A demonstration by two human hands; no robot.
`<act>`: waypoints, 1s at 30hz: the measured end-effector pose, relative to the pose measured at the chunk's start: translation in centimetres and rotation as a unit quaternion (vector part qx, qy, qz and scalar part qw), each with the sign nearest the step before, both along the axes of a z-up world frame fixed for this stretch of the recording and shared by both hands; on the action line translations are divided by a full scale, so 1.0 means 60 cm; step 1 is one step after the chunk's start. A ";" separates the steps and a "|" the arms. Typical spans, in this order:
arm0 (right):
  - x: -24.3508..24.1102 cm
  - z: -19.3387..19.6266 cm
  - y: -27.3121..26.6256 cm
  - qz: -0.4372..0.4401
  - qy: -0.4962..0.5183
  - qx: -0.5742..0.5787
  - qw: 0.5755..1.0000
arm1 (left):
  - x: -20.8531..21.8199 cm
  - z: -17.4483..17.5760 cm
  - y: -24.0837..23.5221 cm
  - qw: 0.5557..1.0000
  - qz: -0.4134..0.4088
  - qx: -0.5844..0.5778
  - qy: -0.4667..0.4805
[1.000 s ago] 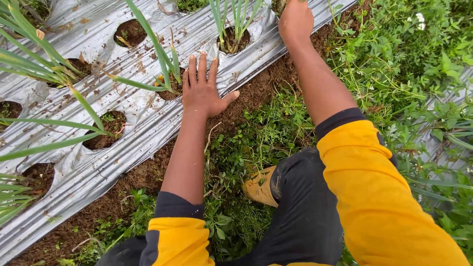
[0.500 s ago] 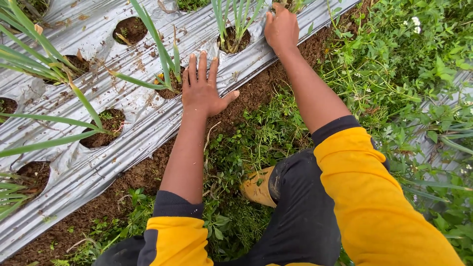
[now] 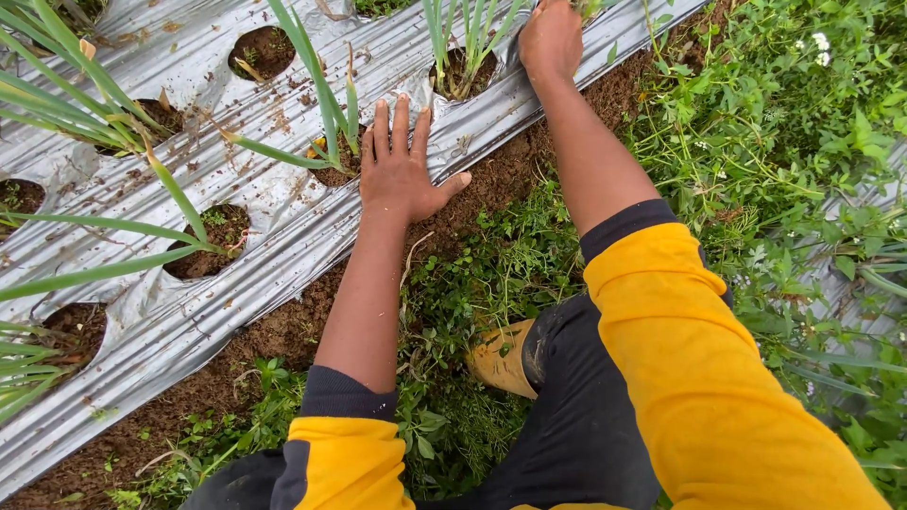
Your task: Pulling weeds from the soil around onion plants in a field
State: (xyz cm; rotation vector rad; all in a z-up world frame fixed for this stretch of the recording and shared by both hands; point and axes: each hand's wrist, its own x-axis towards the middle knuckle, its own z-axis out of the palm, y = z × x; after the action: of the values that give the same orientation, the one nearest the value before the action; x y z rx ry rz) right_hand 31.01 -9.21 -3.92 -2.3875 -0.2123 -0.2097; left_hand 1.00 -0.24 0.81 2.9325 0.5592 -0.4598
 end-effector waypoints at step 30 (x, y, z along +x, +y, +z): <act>-0.024 0.006 0.014 0.097 -0.120 0.039 0.987 | 0.000 0.009 -0.004 1.000 0.003 -0.006 0.015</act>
State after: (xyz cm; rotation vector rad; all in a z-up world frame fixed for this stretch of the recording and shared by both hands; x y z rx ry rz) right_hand 29.60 -8.38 -3.58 -2.2434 -0.5370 -0.4070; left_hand 1.01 -0.46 1.35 2.9171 0.5668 -0.5051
